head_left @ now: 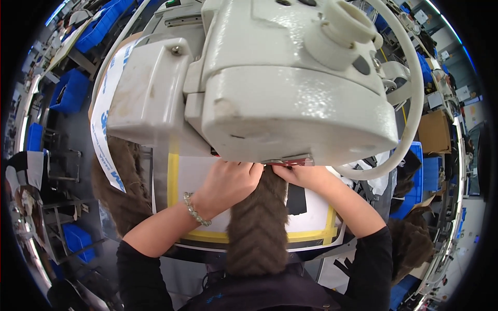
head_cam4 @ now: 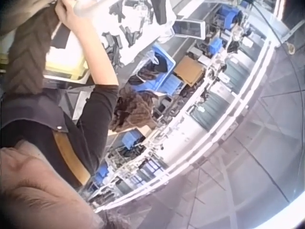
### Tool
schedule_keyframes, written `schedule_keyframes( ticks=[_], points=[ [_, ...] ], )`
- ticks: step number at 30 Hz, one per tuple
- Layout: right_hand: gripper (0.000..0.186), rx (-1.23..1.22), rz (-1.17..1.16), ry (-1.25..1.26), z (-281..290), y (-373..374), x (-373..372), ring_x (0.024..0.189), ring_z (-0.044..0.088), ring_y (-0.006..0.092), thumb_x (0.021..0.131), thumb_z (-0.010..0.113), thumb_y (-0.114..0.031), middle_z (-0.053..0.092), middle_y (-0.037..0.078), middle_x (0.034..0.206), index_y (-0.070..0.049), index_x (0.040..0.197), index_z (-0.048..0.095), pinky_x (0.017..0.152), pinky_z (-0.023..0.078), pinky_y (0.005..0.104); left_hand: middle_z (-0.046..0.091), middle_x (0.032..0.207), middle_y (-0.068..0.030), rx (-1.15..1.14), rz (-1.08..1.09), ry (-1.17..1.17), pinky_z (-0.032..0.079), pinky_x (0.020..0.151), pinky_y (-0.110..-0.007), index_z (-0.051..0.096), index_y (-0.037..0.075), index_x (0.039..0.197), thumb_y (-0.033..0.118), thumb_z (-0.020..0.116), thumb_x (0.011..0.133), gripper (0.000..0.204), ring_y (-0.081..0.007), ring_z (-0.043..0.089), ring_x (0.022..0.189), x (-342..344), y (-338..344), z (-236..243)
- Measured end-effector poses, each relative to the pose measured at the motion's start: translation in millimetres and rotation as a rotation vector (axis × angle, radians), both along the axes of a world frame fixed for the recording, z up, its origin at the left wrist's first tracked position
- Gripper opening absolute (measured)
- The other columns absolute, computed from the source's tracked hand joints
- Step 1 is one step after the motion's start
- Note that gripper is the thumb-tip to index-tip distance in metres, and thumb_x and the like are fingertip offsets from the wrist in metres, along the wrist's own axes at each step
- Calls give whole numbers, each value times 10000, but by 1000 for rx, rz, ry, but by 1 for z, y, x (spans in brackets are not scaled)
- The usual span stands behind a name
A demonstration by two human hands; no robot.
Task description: Sewing fur strips onto black straps using an industrial sewing machine.
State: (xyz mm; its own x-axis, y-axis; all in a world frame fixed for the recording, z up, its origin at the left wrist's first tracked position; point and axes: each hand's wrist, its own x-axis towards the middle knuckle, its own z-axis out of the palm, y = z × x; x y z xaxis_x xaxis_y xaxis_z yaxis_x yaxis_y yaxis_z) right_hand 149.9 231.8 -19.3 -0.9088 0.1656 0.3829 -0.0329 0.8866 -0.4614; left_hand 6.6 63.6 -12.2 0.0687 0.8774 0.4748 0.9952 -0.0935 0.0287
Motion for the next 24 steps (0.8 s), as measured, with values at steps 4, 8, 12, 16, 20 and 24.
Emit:
schedule_keyframes(
  ticks=[4,8,12,16,20,24],
  points=[
    [188,56,4,57,2,0,-3,820,656,271,743,742,-151,682,67,910,-112,923,706,697,516,374,594,817,-30,-70,49,-78,493,657,-312,616,82,844,131,652,774,92,-200,597,812,4,2,1],
    [270,245,43,196,6,-1,-1,751,652,257,699,716,-169,649,38,862,-143,964,671,639,519,388,536,718,3,-73,51,-54,483,542,-277,555,110,714,98,631,724,77,-163,559,758,5,2,0],
    [212,310,67,179,5,-2,0,642,610,188,692,700,-125,579,11,763,-136,893,635,533,474,335,527,678,18,-125,84,-2,481,500,-264,588,109,772,104,628,736,54,-144,561,738,9,-1,1],
    [190,310,125,221,3,0,-3,602,568,156,689,694,-102,528,6,761,-110,855,603,492,435,318,538,678,27,-110,74,25,488,488,-252,624,99,850,112,628,751,100,-126,568,704,10,-1,5],
    [190,359,145,275,2,-1,-4,602,561,156,692,696,-91,530,7,836,-77,853,597,489,432,322,539,660,27,-141,78,28,488,483,-249,633,91,867,117,629,759,111,-123,567,667,10,-1,7],
    [189,331,156,252,4,-1,-2,614,569,165,697,695,-81,540,8,859,-61,855,595,500,444,328,543,654,26,-121,83,62,489,479,-250,634,92,864,117,626,763,105,-118,571,659,11,1,7]
  ],
)
